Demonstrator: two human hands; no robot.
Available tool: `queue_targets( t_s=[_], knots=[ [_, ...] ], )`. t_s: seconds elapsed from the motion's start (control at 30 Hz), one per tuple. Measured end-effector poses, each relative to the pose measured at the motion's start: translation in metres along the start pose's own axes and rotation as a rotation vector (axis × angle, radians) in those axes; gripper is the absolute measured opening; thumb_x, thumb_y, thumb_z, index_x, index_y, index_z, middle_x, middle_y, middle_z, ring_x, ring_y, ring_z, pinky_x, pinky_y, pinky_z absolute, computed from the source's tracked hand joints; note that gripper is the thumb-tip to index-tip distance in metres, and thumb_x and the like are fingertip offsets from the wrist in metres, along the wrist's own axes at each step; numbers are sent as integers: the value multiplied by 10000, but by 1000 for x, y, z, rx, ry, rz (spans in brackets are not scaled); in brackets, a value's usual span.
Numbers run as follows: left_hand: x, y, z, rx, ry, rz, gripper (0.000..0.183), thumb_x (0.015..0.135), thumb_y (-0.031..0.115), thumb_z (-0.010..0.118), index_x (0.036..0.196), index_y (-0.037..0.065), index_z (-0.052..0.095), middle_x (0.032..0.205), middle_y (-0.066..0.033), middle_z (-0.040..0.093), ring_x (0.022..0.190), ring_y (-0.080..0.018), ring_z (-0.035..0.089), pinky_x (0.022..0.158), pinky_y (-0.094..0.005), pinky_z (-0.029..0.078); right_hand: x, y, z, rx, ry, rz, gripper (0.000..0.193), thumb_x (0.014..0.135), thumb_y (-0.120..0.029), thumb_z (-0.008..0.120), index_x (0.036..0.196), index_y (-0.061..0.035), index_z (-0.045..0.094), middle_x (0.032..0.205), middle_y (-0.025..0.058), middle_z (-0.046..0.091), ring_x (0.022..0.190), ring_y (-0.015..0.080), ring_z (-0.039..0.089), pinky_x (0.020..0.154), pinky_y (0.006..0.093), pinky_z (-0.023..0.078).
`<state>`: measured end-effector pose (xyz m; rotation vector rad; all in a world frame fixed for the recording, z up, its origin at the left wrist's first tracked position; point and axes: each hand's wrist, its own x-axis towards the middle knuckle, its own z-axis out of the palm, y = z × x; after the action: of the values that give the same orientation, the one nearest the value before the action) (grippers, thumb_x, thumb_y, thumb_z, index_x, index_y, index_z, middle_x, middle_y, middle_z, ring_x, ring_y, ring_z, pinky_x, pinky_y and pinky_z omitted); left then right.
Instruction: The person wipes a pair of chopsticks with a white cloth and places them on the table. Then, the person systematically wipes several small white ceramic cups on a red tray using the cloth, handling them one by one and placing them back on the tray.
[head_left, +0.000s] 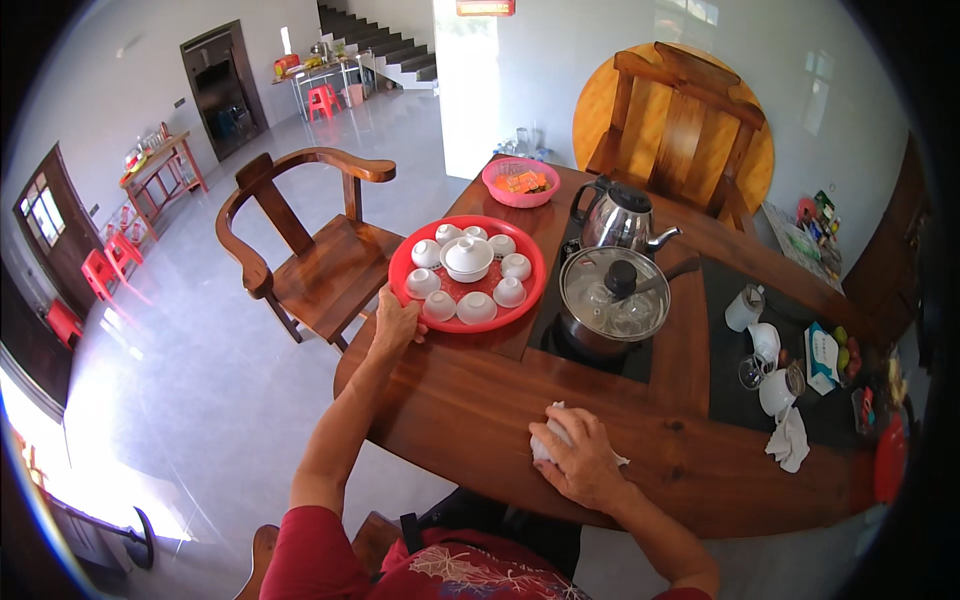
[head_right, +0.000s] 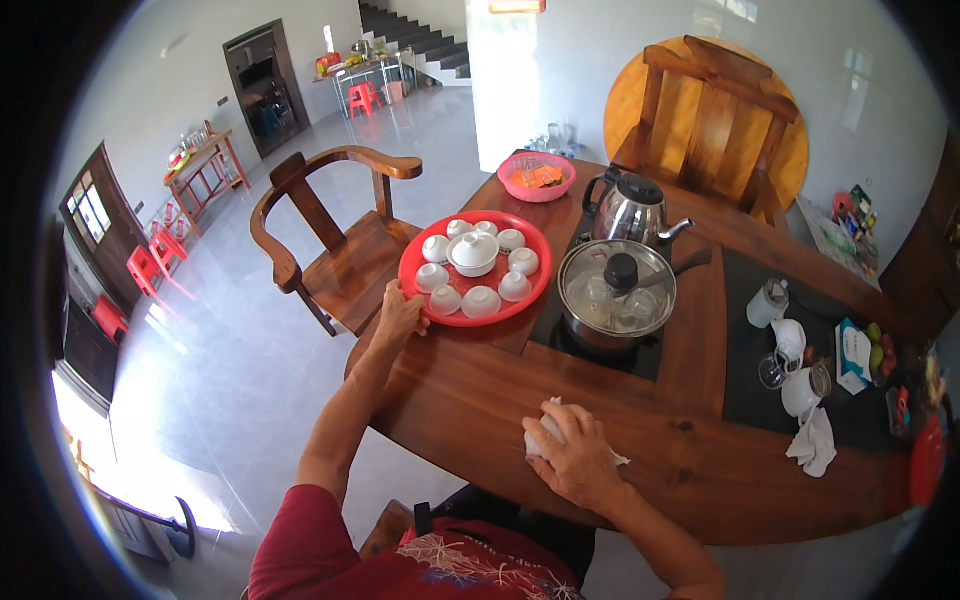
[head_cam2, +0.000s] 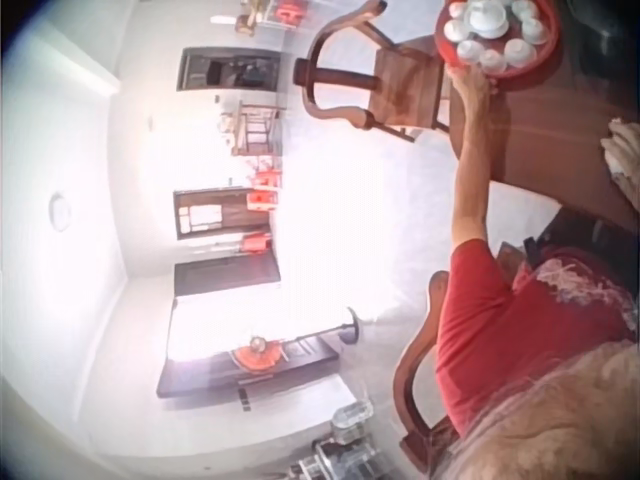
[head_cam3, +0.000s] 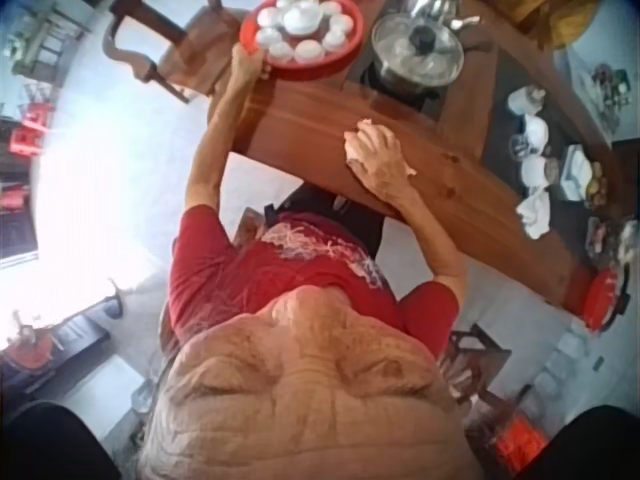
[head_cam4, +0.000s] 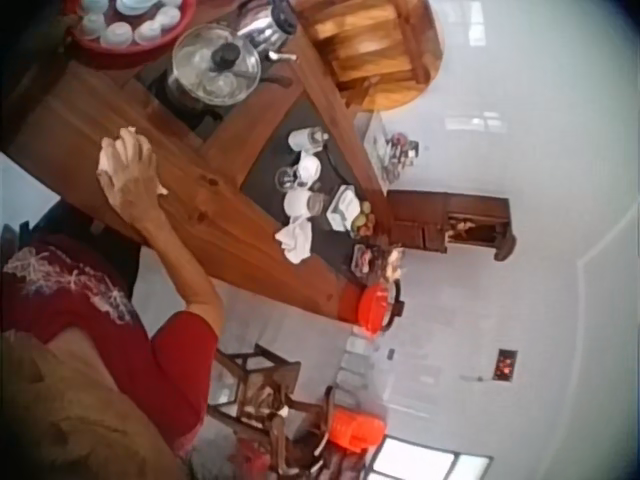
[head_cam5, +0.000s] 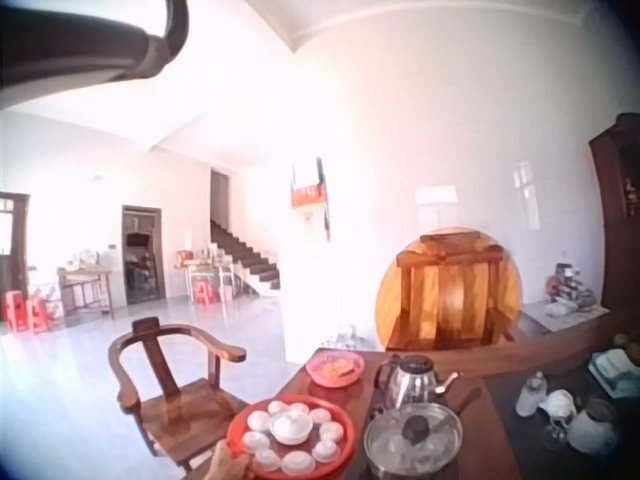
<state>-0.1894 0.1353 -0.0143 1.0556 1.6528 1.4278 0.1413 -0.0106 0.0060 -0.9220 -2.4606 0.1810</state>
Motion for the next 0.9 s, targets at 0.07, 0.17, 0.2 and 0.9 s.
queue_targets(
  t_s=[0.07, 0.17, 0.2, 0.9],
  knots=[
    [-14, 3, -2, -19, -12, 1, 544, 822, 46, 535, 1288, -69, 280, 782, -157, 593, 471, -183, 587, 353, -302, 494, -2, 5, 2, -10, 62, 52, 513, 734, -204, 734, 1208, -113, 560, 1282, 155, 434, 1135, 353, 431, 922, 444, 393],
    [-37, 8, -13, -13, -12, -19, 537, 832, 37, 551, 1288, -58, 282, 667, -111, 572, 430, -169, 556, 339, -291, 470, -2, 11, 0, 17, 122, 110, 489, 726, -157, 734, 1183, -92, 571, 1271, 163, 438, 1137, 365, 425, 964, 464, 389],
    [-42, 5, -20, -5, -32, -9, 532, 834, 37, 549, 1285, -60, 282, 660, -109, 571, 429, -167, 554, 341, -290, 467, -3, 13, 0, 25, 114, 102, 486, 725, -145, 732, 1181, -89, 573, 1264, 163, 443, 1136, 363, 426, 963, 458, 391],
    [-167, 29, -70, -15, -473, -43, 549, 855, 5, 465, 1348, -34, 227, 872, -128, 585, 481, -144, 568, 399, -252, 478, -23, 38, -40, 333, 338, 380, 295, 817, -29, 560, 1106, 26, 575, 980, 161, 594, 849, 255, 615, 759, 336, 483]
  ],
)
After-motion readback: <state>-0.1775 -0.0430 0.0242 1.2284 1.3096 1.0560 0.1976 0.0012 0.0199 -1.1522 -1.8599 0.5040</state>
